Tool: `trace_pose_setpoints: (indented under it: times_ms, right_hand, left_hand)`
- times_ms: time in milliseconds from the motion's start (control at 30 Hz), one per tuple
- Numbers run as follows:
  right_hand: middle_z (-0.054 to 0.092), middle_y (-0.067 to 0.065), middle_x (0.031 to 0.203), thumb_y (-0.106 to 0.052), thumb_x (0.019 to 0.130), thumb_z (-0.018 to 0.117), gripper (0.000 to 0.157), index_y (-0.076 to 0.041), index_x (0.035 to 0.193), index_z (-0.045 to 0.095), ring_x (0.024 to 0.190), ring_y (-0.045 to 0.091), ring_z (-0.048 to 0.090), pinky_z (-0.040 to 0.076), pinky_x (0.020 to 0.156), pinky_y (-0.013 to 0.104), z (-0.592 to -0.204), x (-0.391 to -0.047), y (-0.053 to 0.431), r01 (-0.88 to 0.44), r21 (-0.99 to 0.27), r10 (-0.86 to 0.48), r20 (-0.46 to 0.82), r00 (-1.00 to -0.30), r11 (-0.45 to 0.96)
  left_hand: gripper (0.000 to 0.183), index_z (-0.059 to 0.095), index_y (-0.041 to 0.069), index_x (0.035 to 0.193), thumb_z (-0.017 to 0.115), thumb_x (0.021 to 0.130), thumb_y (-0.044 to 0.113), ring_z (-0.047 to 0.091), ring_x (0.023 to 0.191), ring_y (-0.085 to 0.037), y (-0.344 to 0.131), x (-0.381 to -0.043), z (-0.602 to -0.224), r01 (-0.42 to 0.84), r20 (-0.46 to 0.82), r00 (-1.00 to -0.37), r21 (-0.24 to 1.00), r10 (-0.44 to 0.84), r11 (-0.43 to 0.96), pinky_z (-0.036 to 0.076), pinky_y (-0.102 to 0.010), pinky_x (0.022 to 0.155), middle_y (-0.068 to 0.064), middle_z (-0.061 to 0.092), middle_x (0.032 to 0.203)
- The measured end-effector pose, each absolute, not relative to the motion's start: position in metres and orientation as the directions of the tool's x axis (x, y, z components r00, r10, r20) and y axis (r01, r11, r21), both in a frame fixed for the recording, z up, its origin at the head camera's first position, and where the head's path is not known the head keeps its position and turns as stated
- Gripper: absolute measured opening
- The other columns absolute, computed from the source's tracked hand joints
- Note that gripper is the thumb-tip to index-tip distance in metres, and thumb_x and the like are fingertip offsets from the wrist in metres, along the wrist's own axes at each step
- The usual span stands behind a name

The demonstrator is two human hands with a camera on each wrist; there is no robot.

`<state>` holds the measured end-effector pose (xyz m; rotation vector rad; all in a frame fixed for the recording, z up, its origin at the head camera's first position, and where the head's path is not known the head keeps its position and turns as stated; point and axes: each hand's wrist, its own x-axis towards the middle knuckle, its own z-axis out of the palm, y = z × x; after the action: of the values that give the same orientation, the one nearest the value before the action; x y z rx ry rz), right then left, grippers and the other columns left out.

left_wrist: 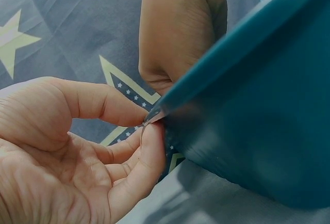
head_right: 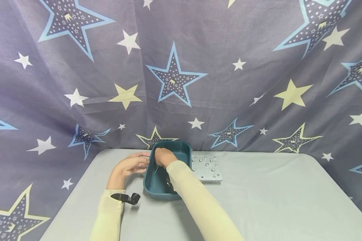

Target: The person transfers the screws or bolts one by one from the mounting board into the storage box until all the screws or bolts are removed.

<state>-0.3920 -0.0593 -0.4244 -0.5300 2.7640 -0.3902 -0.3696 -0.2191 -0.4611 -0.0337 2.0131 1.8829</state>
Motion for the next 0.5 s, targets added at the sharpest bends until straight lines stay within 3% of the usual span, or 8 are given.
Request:
trace_pose_setpoints:
  times_ms: [233,500]
  right_hand:
    - [0.076,0.019,0.079,-0.019,0.102,0.06,0.029,0.001,0.088,0.077,0.062,0.025,0.071,0.045,0.047,0.025,-0.4262,-0.3929,-0.0582,-0.311,-0.344,-0.4,-0.227,-0.888,0.886]
    - [0.07,0.009,0.073,-0.001,0.095,0.062,0.014,-0.004,0.091,0.076,0.05,0.014,0.057,0.046,0.047,0.024,-0.4223,-0.3904,-0.0636,-0.329,-0.219,-0.377,-0.239,-0.895,0.919]
  left_hand:
    - [0.056,0.041,-0.007,0.142,0.056,0.089,0.002,0.067,0.089,-0.012,-0.2182,-0.3696,-0.4617,-0.272,-0.294,-0.929,0.954,0.223,0.124,0.058,-0.031,0.083,-0.005,0.069,0.1]
    - [0.057,0.039,-0.006,0.145,0.054,0.09,0.002,0.065,0.089,-0.011,-0.2182,-0.3726,-0.4631,-0.283,-0.306,-0.924,0.951,0.231,0.128,0.057,-0.03,0.083,-0.004,0.065,0.1]
